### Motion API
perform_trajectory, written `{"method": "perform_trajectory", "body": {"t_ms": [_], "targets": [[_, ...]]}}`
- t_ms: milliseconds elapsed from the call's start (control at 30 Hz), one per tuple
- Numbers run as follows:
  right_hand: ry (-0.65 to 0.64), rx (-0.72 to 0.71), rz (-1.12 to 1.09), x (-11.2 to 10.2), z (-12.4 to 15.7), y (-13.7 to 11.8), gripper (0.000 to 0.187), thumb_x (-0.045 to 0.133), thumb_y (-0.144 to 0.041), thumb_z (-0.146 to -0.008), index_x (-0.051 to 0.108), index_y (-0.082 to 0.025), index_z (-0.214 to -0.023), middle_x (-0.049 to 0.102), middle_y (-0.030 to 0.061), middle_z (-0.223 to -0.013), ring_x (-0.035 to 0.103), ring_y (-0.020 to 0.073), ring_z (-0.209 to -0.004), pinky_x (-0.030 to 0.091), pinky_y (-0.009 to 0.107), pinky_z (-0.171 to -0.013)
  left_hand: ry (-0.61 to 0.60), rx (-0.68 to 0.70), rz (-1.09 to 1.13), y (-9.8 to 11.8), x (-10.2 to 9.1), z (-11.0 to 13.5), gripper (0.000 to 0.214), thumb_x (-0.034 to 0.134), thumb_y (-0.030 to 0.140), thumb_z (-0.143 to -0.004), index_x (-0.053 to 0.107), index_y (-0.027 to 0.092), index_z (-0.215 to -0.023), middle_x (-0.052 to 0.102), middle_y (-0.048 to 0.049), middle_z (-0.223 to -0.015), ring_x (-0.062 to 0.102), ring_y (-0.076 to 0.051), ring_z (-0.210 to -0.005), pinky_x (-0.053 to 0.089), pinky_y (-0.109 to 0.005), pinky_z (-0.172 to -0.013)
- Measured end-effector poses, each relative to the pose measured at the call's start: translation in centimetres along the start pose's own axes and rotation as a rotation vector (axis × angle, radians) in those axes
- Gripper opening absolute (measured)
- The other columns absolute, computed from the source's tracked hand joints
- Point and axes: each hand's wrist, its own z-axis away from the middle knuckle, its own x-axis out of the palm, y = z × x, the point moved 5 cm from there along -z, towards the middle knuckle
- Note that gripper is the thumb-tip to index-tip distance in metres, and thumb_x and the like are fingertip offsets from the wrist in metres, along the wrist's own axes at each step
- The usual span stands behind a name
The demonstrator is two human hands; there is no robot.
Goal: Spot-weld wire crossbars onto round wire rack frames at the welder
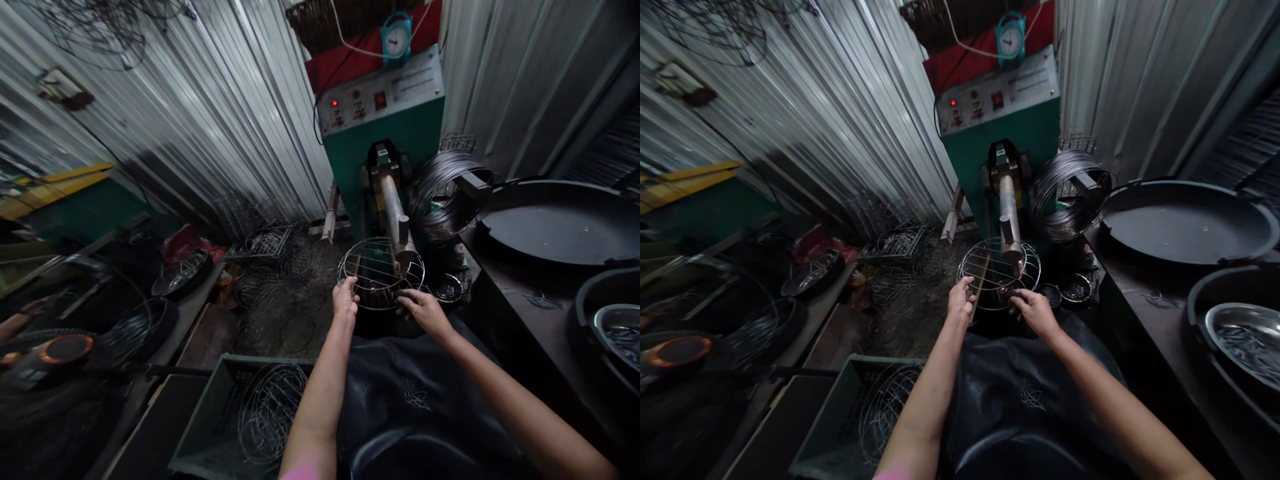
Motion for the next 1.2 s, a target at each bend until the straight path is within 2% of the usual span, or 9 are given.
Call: {"method": "perform_trajectory", "body": {"t_ms": [167, 367, 533, 867, 1200], "targets": [[-0.015, 0.044, 0.009, -0.3, -0.3, -0.1, 0.028, 0.060, -0.041, -0.070, 0.065, -0.016, -0.083, 0.064, 0.0015, -0.066, 0.059, 0.0123, -0.046, 0.041, 0.020, -0.033, 0.001, 0.014, 0.021, -0.3, 0.3, 0.0, 0.037, 0.073, 0.021, -0.048, 0.047, 0.017, -0.074, 0.035, 0.0107, -0.049, 0.028, -0.001, -0.035, 0.018, -0.015, -0.032], [0.014, 0.079, -0.108, -0.6, 0.2, 0.5, 0.031, 0.060, -0.042, -0.071, 0.061, -0.016, -0.088, 0.065, 0.0027, -0.073, 0.065, 0.0152, -0.063, 0.053, 0.024, -0.051, -0.037, 0.005, 0.017, -0.9, 1.0, 0.7, 0.039, 0.071, 0.020, -0.049, 0.046, 0.018, -0.078, 0.037, 0.0109, -0.049, 0.026, -0.001, -0.034, 0.016, -0.015, -0.033], [0.028, 0.053, -0.046, -1.6, 0.9, 0.7, 0.032, 0.059, -0.044, -0.073, 0.057, -0.015, -0.086, 0.065, 0.0046, -0.075, 0.064, 0.0153, -0.061, 0.048, 0.021, -0.043, -0.055, 0.039, 0.035, -1.3, 1.3, 1.6, 0.045, 0.070, 0.019, -0.049, 0.044, 0.019, -0.086, 0.037, 0.0116, -0.049, 0.026, -0.002, -0.035, 0.015, -0.016, -0.034], [0.056, -0.015, -0.015, -1.7, 1.8, 0.1, 0.033, 0.053, -0.047, -0.078, 0.055, -0.016, -0.088, 0.065, 0.0058, -0.080, 0.064, 0.0157, -0.064, 0.048, 0.023, -0.047, -0.082, 0.050, 0.099, -1.2, 1.1, 2.2, 0.043, 0.071, 0.018, -0.048, 0.043, 0.019, -0.081, 0.038, 0.0108, -0.051, 0.027, -0.001, -0.036, 0.014, -0.015, -0.034], [0.051, -0.029, -0.037, -1.9, 0.4, -0.1, 0.030, 0.054, -0.045, -0.077, 0.055, -0.017, -0.088, 0.065, 0.0045, -0.079, 0.063, 0.0144, -0.063, 0.048, 0.024, -0.052, -0.029, 0.031, 0.055, -1.1, 1.8, 1.0, 0.034, 0.070, 0.021, -0.050, 0.047, 0.017, -0.075, 0.044, 0.0080, -0.054, 0.030, -0.002, -0.035, 0.018, -0.016, -0.034]]}}
